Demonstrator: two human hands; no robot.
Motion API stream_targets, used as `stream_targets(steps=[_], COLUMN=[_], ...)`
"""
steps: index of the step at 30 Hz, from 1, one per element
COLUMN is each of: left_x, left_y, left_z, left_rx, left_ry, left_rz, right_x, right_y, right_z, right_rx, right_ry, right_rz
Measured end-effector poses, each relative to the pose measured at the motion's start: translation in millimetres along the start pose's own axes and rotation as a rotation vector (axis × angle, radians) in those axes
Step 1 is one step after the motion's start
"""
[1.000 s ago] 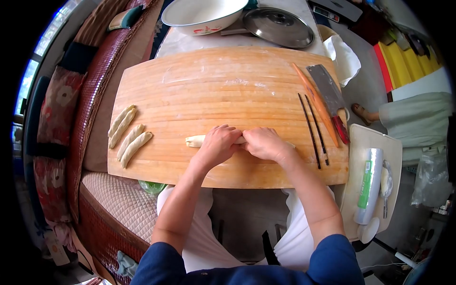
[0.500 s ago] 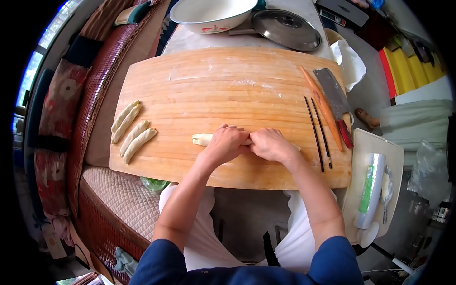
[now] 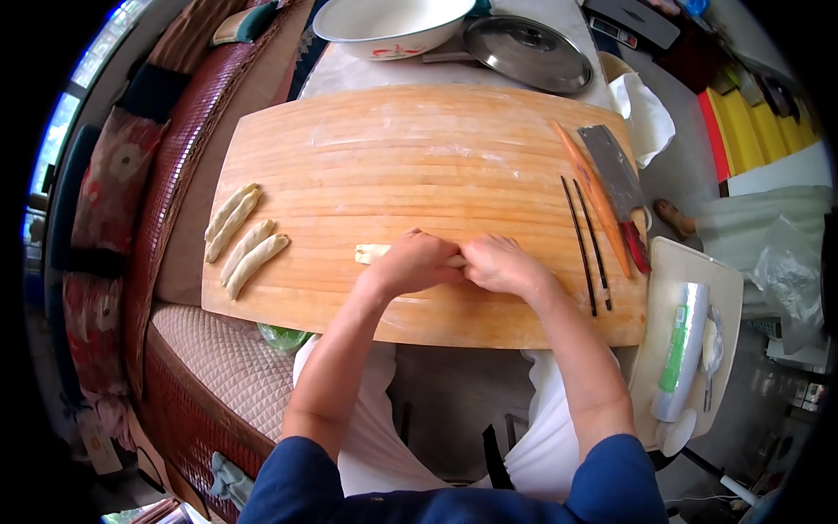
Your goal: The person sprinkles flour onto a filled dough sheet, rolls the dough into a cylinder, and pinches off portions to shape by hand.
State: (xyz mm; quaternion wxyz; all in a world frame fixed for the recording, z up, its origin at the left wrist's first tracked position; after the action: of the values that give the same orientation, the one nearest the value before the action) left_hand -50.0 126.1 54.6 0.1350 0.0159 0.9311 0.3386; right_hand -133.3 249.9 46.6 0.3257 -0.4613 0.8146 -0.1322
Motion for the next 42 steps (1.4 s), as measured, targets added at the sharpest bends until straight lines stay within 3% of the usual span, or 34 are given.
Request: stream_targets(steps=[3, 9, 15, 18, 21, 27, 30, 33, 39, 42], left_x=[1, 3, 0, 2, 3, 5, 4, 1, 2, 3], left_y=[-3, 0, -3, -6, -10, -17, -12, -8, -9, -10], left_z=[6, 9, 12, 12, 8, 3, -1, -8, -11, -7], left_rx=[0.155, 0.162, 0.105, 0.144, 0.119, 0.041, -0.014, -0.275, -0.262, -0.237], left_ry=[0.031, 0.014, 0.143, 0.169, 0.172, 0.126, 0.116, 0.009, 0.019, 0.089], left_rz=[0.126, -0.015, 0.155, 0.104, 0.117, 0.152, 0.189, 0.037, 0.119, 0.157], right_x=[-4, -1, 5, 6, 7, 1, -2, -2, -3, -4], right_y=[-5, -2, 12, 13, 18, 27, 26, 28, 25, 25], right_z=[-4, -4, 3, 4, 6, 7, -1, -3, -6, -6], right_rx=[0.032, 0.006, 0.07, 0.074, 0.211, 0.81, 0.789, 0.595, 0.486, 0.578], right_ry=[-0.015, -0.012, -0.023, -0.029, -0.004, -0.293, -0.288, -0.248, -0.198, -0.253], right_rz=[0.026, 0.017, -0.015, 0.001, -0.076, -0.048, -0.055, -0.025, -0.128, 0.01])
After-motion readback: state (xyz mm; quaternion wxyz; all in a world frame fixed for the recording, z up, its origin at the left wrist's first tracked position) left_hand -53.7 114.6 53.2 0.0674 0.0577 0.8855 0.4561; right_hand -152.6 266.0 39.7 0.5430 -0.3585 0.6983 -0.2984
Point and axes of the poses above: each hand's wrist, its own x-axis towards the middle knuckle, its own z-axis out of the palm, y = z × x, the point moved 3 cm from there along x, towards the middle knuckle, and after that the axes turned 3 degrees about z, right-handed, at the moved point
